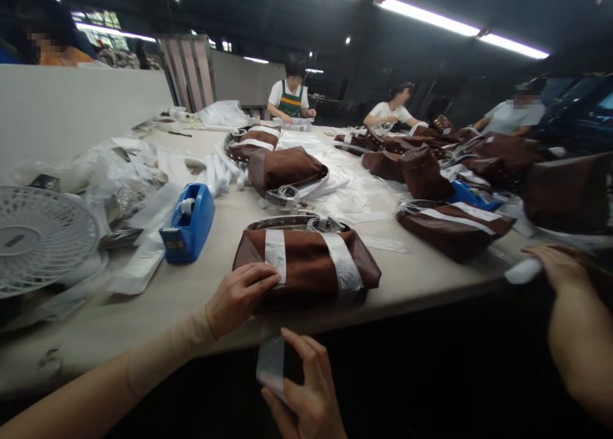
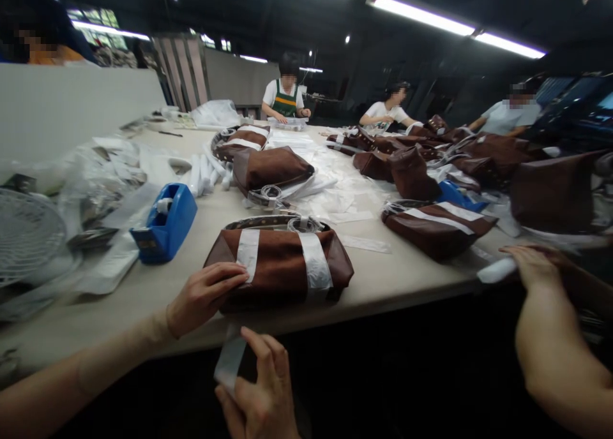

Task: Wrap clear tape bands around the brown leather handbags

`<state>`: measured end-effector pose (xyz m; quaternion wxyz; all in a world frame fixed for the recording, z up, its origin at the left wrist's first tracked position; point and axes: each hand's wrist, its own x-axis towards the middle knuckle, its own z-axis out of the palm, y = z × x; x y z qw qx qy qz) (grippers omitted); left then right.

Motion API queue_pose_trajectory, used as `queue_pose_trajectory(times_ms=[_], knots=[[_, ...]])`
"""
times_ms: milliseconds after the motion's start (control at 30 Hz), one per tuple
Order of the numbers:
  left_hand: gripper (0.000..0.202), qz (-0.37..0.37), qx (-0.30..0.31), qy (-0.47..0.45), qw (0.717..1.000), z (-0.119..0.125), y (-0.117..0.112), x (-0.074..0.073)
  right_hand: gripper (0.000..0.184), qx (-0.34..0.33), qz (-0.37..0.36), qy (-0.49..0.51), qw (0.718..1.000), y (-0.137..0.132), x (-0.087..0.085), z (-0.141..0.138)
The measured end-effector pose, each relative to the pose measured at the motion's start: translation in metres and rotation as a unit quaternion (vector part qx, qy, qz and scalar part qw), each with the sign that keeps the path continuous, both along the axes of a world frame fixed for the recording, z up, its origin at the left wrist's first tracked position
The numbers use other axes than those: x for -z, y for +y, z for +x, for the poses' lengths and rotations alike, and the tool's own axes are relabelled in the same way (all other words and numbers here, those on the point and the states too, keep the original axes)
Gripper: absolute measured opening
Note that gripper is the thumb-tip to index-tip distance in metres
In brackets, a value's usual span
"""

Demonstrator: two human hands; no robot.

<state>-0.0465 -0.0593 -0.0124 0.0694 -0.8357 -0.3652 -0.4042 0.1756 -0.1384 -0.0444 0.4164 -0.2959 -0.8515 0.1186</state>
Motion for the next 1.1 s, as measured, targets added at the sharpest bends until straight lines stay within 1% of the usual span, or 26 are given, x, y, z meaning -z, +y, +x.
queue_pose_trajectory(times_ms=[67,133,200,300,400,500,567,633,700,767,800,833,933,967,1033,1100], knots=[[0.038,-0.011,0.016,0.011,1.0,0.0,-0.003,0.001,0.007,-0.039,0.015,-0.003,0.999,0.006,-0.014,0.001],[0.04,-0.008,0.019,0.028,0.999,-0.001,-0.006,0.004,0.009,-0.088,-0.01,0.015,0.996,0.013,-0.023,0.003],[0.041,-0.004,0.009,0.049,0.999,-0.002,-0.009,0.009,0.015,-0.129,-0.046,0.038,0.99,0.02,-0.03,0.005],[0.045,-0.006,-0.004,0.096,0.995,-0.002,-0.016,0.017,0.028,-0.17,-0.078,0.052,0.981,0.028,-0.039,0.008],[0.049,-0.021,-0.016,0.146,0.989,-0.001,-0.022,0.022,0.038,-0.235,-0.09,0.027,0.968,0.036,-0.049,0.012],[0.051,-0.038,-0.03,0.172,0.984,0.0,-0.027,0.024,0.041,-0.277,-0.07,-0.011,0.958,0.045,-0.052,0.013],[0.052,-0.045,-0.033,0.175,0.983,0.0,-0.028,0.026,0.045,-0.277,-0.047,-0.012,0.96,0.049,-0.048,0.011],[0.053,-0.05,-0.032,0.169,0.984,0.0,-0.029,0.028,0.052,-0.265,-0.042,0.012,0.963,0.05,-0.043,0.008],[0.053,-0.051,-0.031,0.158,0.986,0.001,-0.03,0.03,0.065,-0.246,-0.058,0.045,0.967,0.049,-0.039,0.005],[0.053,-0.049,-0.026,0.147,0.987,0.001,-0.03,0.029,0.073,-0.224,-0.085,0.079,0.968,0.05,-0.042,0.001],[0.053,-0.049,-0.024,0.143,0.988,0.001,-0.03,0.028,0.07,-0.216,-0.093,0.091,0.968,0.053,-0.046,-0.001],[0.052,-0.046,-0.019,0.138,0.989,0.002,-0.031,0.027,0.061,-0.208,-0.098,0.098,0.968,0.058,-0.052,-0.004],[0.045,-0.049,-0.008,0.11,0.993,0.003,-0.032,0.022,0.016,-0.161,-0.125,0.106,0.973,0.084,-0.068,-0.017],[0.04,-0.055,-0.005,0.095,0.994,0.004,-0.032,0.02,0.01,-0.139,-0.153,0.113,0.972,0.095,-0.071,-0.023],[0.032,-0.072,-0.003,0.063,0.995,0.005,-0.033,0.017,0.016,-0.101,-0.218,0.139,0.961,0.119,-0.072,-0.035],[0.028,-0.076,-0.011,0.03,0.997,0.006,-0.031,0.014,0.021,-0.079,-0.259,0.168,0.948,0.138,-0.066,-0.046]])
